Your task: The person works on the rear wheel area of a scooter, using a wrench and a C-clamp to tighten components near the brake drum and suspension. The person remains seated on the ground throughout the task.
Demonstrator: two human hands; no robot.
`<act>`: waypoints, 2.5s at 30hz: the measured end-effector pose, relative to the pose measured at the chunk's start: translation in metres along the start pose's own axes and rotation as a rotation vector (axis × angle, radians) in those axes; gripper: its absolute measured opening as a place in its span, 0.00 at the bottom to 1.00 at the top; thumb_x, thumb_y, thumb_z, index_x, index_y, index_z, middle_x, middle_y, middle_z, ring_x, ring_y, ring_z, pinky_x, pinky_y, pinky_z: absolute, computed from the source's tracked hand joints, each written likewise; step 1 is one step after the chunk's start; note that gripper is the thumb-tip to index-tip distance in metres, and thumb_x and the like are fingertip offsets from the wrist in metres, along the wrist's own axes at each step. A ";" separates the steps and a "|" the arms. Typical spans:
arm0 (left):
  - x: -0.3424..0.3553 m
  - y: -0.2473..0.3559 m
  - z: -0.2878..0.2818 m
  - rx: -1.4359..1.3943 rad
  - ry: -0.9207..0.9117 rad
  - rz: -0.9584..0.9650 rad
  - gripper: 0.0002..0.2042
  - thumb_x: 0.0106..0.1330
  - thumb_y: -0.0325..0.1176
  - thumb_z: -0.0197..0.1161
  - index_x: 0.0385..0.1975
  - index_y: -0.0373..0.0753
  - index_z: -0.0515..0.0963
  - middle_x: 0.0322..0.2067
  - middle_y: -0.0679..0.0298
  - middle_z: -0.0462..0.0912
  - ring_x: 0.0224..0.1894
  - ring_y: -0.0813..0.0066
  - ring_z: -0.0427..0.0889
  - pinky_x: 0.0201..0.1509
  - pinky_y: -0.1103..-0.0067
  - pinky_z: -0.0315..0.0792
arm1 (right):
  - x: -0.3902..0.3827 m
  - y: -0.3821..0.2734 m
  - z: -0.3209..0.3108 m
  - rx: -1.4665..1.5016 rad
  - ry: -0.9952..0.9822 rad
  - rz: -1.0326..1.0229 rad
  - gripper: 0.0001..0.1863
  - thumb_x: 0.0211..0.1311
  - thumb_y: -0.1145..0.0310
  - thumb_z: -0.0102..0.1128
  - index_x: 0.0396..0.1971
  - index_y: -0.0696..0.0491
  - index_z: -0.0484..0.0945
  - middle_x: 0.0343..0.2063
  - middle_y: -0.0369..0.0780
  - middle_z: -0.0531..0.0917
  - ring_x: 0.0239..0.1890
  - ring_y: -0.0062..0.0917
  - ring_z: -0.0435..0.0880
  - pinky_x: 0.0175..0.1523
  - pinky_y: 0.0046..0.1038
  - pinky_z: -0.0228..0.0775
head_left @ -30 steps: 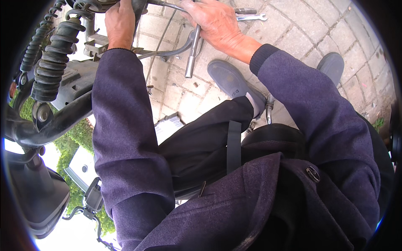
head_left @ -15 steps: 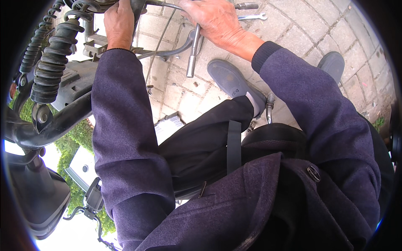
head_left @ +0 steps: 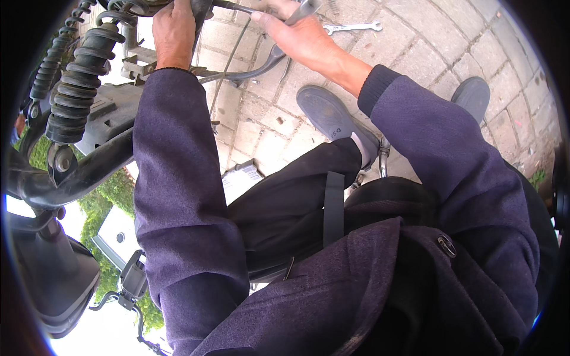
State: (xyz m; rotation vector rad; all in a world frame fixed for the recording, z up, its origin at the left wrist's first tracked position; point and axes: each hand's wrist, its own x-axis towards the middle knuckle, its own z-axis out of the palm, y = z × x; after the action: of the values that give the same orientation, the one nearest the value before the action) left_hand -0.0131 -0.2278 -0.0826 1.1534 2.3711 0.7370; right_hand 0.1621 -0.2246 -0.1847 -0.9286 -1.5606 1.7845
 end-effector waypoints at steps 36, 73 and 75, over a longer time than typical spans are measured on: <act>0.003 0.005 -0.004 -0.097 -0.144 -0.145 0.24 0.74 0.49 0.45 0.46 0.37 0.82 0.35 0.66 0.85 0.32 0.76 0.83 0.24 0.77 0.70 | 0.003 0.009 -0.025 -0.586 -0.018 -0.438 0.15 0.59 0.74 0.61 0.45 0.56 0.72 0.21 0.49 0.80 0.28 0.49 0.84 0.31 0.48 0.73; 0.021 -0.026 -0.012 -0.004 -0.164 -0.080 0.23 0.73 0.41 0.44 0.39 0.27 0.82 0.31 0.53 0.89 0.31 0.71 0.86 0.43 0.77 0.73 | -0.004 -0.010 -0.010 1.281 -0.218 0.741 0.18 0.82 0.59 0.45 0.52 0.56 0.78 0.15 0.23 0.58 0.16 0.09 0.54 0.21 0.16 0.45; 0.021 -0.028 -0.009 -0.058 -0.149 -0.100 0.23 0.73 0.41 0.44 0.40 0.26 0.82 0.33 0.53 0.89 0.33 0.69 0.88 0.44 0.77 0.74 | -0.007 -0.005 -0.024 0.838 -0.195 0.580 0.18 0.81 0.58 0.47 0.51 0.56 0.80 0.15 0.23 0.61 0.17 0.09 0.56 0.22 0.17 0.45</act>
State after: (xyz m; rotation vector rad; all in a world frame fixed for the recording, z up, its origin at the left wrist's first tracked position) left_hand -0.0470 -0.2286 -0.0951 1.0211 2.2513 0.6580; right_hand 0.1854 -0.2158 -0.1808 -0.8182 -0.4910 2.6665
